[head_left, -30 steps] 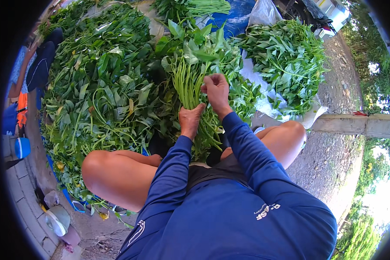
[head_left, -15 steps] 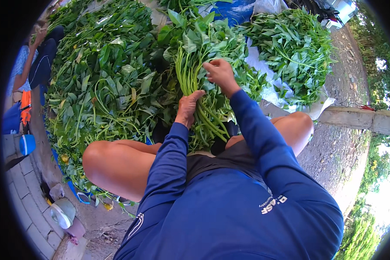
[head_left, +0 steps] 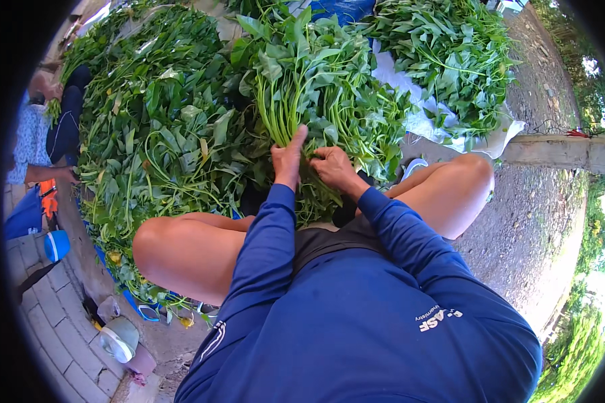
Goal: The person picks through a pile of leafy greens, gathers them into a bunch, trims the stems with a sickle, and secures the bunch with a rubber band.
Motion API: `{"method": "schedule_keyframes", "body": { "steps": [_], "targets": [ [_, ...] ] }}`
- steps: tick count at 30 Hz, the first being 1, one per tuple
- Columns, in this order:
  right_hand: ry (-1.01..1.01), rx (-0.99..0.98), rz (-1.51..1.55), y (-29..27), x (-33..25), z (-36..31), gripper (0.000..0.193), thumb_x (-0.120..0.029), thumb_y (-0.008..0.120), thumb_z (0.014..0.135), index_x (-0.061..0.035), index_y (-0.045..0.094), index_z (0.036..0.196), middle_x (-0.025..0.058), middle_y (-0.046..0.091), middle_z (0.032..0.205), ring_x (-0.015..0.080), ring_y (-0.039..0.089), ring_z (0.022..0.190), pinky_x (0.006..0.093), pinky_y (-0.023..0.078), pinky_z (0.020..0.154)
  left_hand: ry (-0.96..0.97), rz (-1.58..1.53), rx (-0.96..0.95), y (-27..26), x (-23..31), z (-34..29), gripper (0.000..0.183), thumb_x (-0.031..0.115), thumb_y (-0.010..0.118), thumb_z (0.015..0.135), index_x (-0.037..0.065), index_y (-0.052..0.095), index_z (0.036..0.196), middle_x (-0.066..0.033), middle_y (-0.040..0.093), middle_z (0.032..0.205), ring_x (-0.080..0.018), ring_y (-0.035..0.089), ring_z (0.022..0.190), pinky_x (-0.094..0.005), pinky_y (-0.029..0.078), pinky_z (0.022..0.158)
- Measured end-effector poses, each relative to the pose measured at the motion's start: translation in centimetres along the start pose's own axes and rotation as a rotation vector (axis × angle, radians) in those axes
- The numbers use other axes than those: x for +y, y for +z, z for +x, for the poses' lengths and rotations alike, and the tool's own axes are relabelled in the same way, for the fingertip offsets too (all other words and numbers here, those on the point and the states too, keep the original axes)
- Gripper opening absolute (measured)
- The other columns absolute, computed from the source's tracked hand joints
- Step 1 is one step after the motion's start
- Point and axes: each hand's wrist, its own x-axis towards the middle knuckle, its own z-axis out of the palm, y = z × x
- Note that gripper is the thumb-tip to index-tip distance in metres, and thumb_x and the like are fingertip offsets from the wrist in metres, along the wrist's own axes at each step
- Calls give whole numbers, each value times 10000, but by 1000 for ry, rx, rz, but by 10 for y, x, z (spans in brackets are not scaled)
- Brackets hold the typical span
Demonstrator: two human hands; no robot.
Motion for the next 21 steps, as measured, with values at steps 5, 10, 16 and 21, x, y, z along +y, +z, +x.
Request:
{"method": "schedule_keyframes", "body": {
  "steps": [5,10,16,21],
  "targets": [
    [-51,153,-128,10,8,0,229,-210,697,949,17,717,926,118,681,767,201,580,704,385,472,657,-358,-139,-237,-7,19,-1,295,216,850,874,18,728,1056,-84,742,924,-209,701,718,-370,585,654],
    [52,-66,-627,-28,24,-21,346,-112,612,862,48,683,1160,281,691,1110,480,653,1069,491,530,951,-220,-142,-240,-24,55,4,205,174,783,911,45,734,1062,-71,756,939,-197,736,770,-339,612,653],
    [-378,537,-383,-83,-71,-13,380,-126,704,886,30,711,1232,189,736,1087,229,710,909,336,563,808,-141,-19,-218,-25,93,-17,271,223,852,859,54,766,1053,-39,749,927,-146,684,720,-320,535,560],
    [-98,112,-198,-41,-126,43,341,-273,773,831,18,805,1005,153,785,889,203,744,828,350,587,782,158,-21,-199,-2,74,-27,326,108,856,870,25,739,1163,-36,745,1062,-126,688,885,-286,565,758]
  ]
}}
